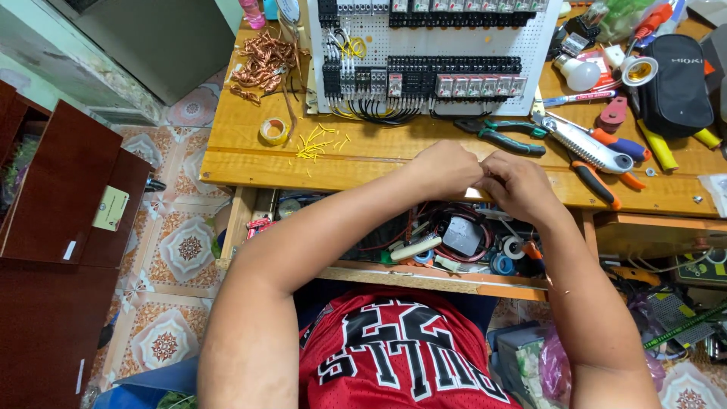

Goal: Stripping insulation from wires and preparing them for connection to an electrical panel

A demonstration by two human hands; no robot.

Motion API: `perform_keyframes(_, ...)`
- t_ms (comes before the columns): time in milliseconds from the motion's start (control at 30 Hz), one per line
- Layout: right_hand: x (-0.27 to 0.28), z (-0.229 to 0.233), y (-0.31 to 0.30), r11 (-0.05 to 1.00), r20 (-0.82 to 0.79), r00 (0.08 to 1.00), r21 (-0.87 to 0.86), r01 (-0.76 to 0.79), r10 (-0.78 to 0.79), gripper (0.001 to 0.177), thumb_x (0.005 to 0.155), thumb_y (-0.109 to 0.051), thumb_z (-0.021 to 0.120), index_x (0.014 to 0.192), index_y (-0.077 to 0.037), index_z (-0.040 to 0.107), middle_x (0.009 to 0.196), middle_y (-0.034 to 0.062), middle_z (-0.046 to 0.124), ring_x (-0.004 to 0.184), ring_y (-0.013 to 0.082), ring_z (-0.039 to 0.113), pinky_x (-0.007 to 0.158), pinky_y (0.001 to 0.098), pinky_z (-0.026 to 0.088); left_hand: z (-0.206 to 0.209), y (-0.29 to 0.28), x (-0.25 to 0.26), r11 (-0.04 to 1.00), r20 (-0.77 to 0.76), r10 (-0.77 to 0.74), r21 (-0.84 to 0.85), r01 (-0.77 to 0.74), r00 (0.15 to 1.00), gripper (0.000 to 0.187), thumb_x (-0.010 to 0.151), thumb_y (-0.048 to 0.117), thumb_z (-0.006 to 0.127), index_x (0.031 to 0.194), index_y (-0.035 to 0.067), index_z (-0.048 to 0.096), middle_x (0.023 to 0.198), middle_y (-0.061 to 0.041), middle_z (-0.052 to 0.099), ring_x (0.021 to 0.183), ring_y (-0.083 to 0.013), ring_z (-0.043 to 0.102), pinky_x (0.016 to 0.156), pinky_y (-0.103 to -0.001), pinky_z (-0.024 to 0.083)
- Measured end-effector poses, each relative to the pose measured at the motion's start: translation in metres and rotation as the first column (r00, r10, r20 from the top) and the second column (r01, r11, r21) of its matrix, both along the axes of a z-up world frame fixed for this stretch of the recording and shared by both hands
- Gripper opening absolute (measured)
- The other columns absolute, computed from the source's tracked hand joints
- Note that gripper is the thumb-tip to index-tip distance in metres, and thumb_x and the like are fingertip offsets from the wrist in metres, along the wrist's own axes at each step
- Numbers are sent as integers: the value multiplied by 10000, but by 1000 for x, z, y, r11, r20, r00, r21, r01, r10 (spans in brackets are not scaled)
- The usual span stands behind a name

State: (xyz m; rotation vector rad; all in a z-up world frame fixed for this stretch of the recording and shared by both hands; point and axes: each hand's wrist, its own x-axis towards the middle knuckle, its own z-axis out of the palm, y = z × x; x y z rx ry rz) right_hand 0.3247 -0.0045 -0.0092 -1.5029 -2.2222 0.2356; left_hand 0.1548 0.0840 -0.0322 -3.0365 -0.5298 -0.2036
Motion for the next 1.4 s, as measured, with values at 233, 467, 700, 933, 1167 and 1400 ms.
perform_keyframes(233, 4, 0, -2, 1000, -29, 1000, -23, 5, -6, 146, 933, -263, 741, 867, -185, 637, 945, -2, 689, 947, 345, 695, 740, 473, 546, 36, 2, -44, 884, 155, -118, -433, 175, 981, 216, 923, 279, 643, 787, 111, 631, 735, -120, 682, 776, -420, 717, 644, -523, 571)
perform_keyframes(467, -5, 9, -2, 999, -62, 998, -36, -4, 2, 108, 943, -248, 745, 898, -184, 669, 946, 0, 702, 946, 323, 703, 771, 445, 550, 8, -11, -63, 736, 405, -25, -611, 291, 914, 265, 960, 342, 602, 788, 141, 602, 706, -76, 651, 748, -340, 693, 657, -463, 538)
perform_keyframes(700, -1, 4, 3, 999, -45, 999, -45, 1, -3, 117, 945, -289, 753, 914, -207, 675, 955, -20, 701, 952, 304, 705, 773, 442, 546, 16, -25, -89, 867, 475, 90, -469, 166, 875, 346, 990, 377, 650, 1200, 104, 611, 1062, -158, 676, 977, -418, 696, 787, -541, 596)
perform_keyframes(933, 7, -5, 4, 998, 27, 999, -57, 22, -21, 140, 942, -327, 732, 892, -228, 646, 941, -52, 685, 943, 298, 703, 763, 435, 547, 0, -31, -32, 935, 289, 142, -352, -33, 947, 265, 895, 360, 712, 1052, 178, 602, 979, -41, 607, 960, -351, 707, 806, -488, 607)
perform_keyframes(1167, 4, 0, 2, 997, 16, 999, -62, 36, -36, 131, 929, -298, 741, 890, -218, 645, 927, -22, 681, 939, 315, 703, 756, 448, 546, -20, -18, -11, 983, 244, 182, -57, -173, 953, 91, 884, 192, 673, 905, 117, 624, 719, -52, 648, 683, -341, 749, 557, -444, 596)
perform_keyframes(1400, 1, -1, 2, 999, 50, 998, -34, 34, -32, 182, 923, -258, 734, 858, -177, 584, 909, 4, 650, 913, 361, 684, 716, 483, 527, -5, -14, -17, 993, 202, 13, 109, -36, 979, 107, 855, 171, 695, 938, 151, 631, 815, -68, 683, 677, -356, 743, 518, -480, 579)
